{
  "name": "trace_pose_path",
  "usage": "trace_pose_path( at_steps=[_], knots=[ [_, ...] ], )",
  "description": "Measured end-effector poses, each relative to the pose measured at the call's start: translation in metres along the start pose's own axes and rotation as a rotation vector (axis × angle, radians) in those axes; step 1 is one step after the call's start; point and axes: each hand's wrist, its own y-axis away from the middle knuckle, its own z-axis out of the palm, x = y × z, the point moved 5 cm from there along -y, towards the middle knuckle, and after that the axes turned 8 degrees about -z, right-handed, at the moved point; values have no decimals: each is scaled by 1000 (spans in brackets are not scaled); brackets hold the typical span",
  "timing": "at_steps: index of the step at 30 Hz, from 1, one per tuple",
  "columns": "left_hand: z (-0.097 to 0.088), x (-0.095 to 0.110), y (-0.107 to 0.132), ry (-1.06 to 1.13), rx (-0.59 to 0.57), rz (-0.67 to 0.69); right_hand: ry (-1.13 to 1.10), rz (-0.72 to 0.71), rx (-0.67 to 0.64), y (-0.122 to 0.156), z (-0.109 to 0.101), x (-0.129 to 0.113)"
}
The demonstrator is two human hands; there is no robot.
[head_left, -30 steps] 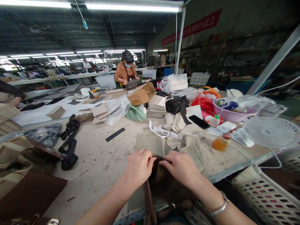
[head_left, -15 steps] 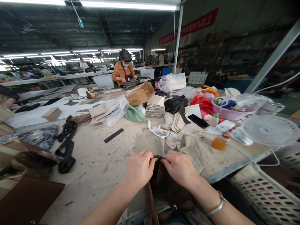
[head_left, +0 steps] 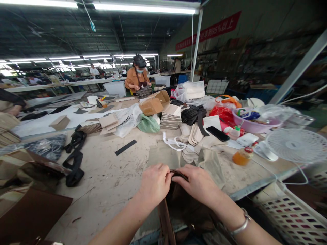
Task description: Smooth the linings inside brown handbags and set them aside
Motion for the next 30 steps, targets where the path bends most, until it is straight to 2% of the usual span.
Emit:
trace_pose_path(
  at_steps=[3,7,10,16,30],
  knots=[
    [-1,-2,1,115,-39,-22,63,-22,-11,-6,0,-1],
    [0,-14,4,387,-133,-153,107,-33,-18,-9,3,1],
    [-1,-25,4,384,-194,-215,127,-39,8,-7,4,-1],
    [-6,-32,-1,310,-349,-45,99,-30,13,-9,5,-4],
    [1,-30,-9,339,-313,-45,69,-3,2,-13,6,4]
  ],
)
